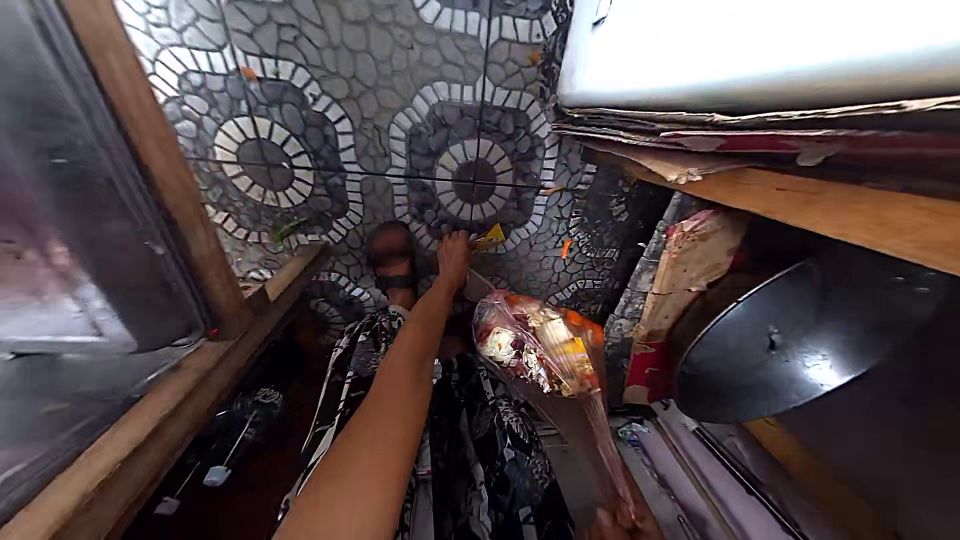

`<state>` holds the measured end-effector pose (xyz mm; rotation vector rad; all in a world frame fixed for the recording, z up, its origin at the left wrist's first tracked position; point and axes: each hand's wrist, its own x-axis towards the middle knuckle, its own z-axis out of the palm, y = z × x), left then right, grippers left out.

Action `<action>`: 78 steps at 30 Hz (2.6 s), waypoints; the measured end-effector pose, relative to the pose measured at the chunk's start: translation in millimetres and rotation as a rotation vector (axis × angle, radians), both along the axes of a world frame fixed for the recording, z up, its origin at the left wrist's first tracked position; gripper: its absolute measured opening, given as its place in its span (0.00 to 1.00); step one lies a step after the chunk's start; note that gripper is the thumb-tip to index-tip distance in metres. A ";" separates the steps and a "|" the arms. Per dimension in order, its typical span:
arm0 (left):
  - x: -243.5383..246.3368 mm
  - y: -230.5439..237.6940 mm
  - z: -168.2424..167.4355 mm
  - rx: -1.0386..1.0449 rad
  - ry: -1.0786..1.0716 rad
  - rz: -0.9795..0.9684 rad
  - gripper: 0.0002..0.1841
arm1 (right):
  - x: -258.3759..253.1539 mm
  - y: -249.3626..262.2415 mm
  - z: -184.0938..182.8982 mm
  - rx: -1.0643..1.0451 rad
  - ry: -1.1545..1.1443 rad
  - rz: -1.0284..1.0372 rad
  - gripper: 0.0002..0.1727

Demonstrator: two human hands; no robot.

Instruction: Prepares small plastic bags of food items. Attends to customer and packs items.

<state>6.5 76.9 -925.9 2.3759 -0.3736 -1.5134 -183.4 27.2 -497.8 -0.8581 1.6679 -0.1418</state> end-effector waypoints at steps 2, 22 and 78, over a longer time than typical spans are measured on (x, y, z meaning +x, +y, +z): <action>11.5 7.8 23.4 0.002 0.002 0.011 0.17 | 4.2 0.2 8.8 0.002 -0.015 0.012 0.15; 51.0 20.9 547.9 -0.600 -0.451 -0.199 0.12 | 144.6 -15.8 230.8 -0.106 -0.266 -0.013 0.08; 745.5 -407.5 848.0 -0.751 -0.364 0.063 0.08 | 827.4 -439.8 396.0 -0.775 -0.144 1.047 0.16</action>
